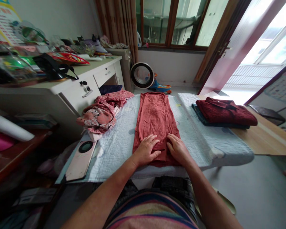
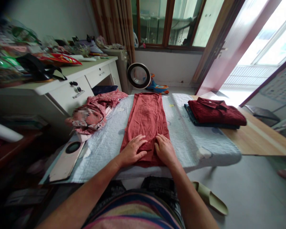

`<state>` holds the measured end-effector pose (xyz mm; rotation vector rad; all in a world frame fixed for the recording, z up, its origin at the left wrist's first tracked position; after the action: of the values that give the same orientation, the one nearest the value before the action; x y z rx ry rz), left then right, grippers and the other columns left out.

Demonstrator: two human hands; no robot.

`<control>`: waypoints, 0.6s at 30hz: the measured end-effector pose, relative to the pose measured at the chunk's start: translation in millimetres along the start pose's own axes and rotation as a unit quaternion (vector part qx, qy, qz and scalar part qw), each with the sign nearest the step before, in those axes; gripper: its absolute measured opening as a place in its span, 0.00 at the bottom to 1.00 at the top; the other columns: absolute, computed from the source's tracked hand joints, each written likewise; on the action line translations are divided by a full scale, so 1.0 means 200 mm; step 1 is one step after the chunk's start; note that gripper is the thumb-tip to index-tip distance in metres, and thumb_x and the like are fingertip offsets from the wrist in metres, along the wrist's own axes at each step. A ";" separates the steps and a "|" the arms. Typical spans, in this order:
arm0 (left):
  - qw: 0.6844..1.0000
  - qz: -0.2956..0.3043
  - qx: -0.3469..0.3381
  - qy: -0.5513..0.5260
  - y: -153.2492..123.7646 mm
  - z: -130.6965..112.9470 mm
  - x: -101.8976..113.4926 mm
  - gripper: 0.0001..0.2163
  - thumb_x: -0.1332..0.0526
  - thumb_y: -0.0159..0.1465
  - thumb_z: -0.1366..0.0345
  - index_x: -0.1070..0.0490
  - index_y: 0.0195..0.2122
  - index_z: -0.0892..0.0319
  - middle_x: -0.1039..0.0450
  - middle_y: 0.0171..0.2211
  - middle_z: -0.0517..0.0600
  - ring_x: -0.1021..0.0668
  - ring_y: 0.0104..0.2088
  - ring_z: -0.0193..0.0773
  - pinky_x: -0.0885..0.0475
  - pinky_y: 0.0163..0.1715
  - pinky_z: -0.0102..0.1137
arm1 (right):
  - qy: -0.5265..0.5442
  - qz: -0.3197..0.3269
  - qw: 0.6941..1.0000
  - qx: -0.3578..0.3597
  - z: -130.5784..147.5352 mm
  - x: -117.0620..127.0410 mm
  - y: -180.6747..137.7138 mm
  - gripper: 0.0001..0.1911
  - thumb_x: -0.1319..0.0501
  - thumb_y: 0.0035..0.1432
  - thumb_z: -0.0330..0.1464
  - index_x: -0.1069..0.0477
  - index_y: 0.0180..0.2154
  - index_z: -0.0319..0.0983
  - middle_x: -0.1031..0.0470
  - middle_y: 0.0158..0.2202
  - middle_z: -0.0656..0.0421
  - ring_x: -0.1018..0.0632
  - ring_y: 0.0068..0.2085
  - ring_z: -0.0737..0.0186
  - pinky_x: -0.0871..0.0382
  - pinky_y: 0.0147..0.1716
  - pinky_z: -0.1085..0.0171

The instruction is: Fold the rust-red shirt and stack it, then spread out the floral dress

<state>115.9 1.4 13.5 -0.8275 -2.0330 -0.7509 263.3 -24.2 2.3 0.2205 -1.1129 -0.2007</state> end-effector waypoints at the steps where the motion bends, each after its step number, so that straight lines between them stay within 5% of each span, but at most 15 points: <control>1: 1.000 -0.009 -0.004 -0.004 -0.01 -0.01 0.01 0.21 0.39 0.63 0.55 0.32 0.56 0.57 0.37 0.62 0.56 0.35 0.62 0.48 0.41 0.63 0.45 | 0.025 -0.020 0.999 0.019 0.03 0.02 0.01 0.20 0.47 0.64 0.33 0.30 0.55 0.36 0.31 0.59 0.48 0.32 0.61 0.54 0.39 0.62 0.52; 7: 0.999 0.007 -0.018 0.028 0.00 -0.03 0.02 0.17 0.37 0.62 0.57 0.28 0.50 0.57 0.28 0.49 0.52 0.30 0.51 0.46 0.35 0.57 0.42 | 0.102 -0.010 0.991 0.085 0.15 -0.03 -0.01 0.17 0.47 0.63 0.29 0.28 0.51 0.40 0.27 0.54 0.52 0.29 0.56 0.56 0.35 0.59 0.53; 18: 0.995 0.075 -0.056 0.037 -0.02 -0.08 0.02 0.27 0.33 0.56 0.48 0.30 0.52 0.57 0.29 0.51 0.53 0.29 0.53 0.48 0.36 0.58 0.42 | 0.117 0.009 0.991 0.068 0.13 -0.06 -0.01 0.16 0.46 0.63 0.30 0.28 0.51 0.38 0.29 0.56 0.51 0.31 0.58 0.55 0.37 0.60 0.52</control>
<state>118.0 -12.2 23.2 -0.9903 -1.8537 -0.8051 234.8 -25.1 1.8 0.3459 -0.8952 -0.0808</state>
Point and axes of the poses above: each hand's wrist, its own y-axis towards the middle knuckle, its own x-axis out of the back of the hand, z = x × y, the point moved 9 cm from there along y, towards the middle knuckle
